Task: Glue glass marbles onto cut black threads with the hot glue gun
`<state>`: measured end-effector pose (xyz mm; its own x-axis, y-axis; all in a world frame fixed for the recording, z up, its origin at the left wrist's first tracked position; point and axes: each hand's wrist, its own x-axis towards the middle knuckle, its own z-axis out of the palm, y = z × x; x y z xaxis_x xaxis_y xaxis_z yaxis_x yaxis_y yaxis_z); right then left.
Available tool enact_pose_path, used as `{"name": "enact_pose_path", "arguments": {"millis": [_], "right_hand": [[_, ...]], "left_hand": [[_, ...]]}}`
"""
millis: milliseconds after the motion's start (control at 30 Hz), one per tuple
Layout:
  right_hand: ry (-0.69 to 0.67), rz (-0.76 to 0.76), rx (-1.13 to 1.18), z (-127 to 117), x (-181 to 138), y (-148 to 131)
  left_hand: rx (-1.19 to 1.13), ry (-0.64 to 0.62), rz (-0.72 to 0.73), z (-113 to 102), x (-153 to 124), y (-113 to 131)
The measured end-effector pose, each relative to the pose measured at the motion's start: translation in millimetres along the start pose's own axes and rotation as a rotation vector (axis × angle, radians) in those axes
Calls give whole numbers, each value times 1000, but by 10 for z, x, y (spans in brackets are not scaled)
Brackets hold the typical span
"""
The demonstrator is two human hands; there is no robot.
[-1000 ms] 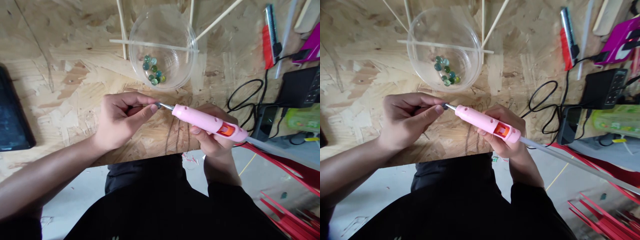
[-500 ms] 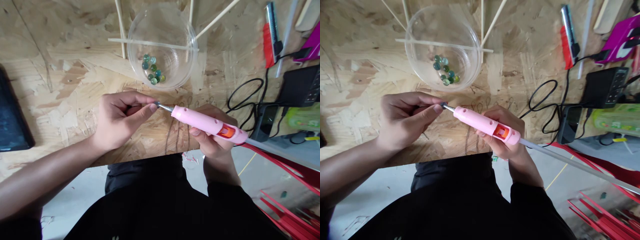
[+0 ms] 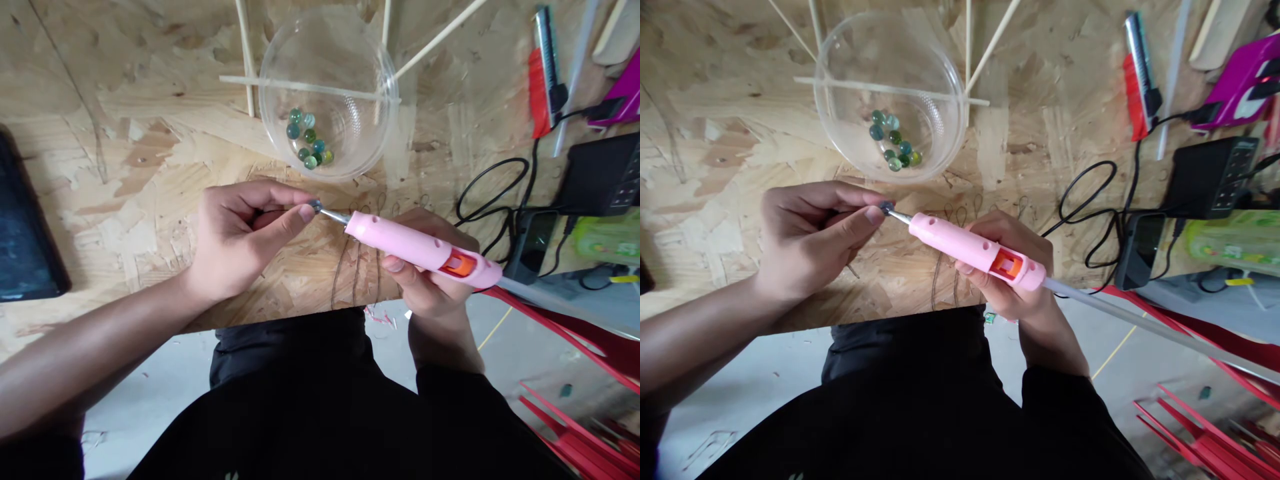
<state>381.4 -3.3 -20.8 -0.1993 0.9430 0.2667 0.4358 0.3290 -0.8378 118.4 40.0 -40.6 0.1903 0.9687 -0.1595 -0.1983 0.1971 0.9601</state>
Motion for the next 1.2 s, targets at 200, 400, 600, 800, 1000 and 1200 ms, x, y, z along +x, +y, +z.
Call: {"name": "enact_pose_path", "arguments": {"millis": [200,400,600,800,1000,1200], "right_hand": [[18,-12,10,12,20,5],[32,-20,-10,-8,40,40],[-15,20,10,-17,-19,31],[18,-12,0,1,33,27],[12,-19,8,-28,33,17],[11,-23,39,-16,-5,-6]], "left_hand": [[40,-21,-33,-4,-10,65],[22,-2,-45,5,-9,57],[30,0,-56,9,-9,58],[56,-27,-50,2,-23,91],[33,-9,-47,-3,-13,43],[22,-16,-4,2,-2,26]]}}
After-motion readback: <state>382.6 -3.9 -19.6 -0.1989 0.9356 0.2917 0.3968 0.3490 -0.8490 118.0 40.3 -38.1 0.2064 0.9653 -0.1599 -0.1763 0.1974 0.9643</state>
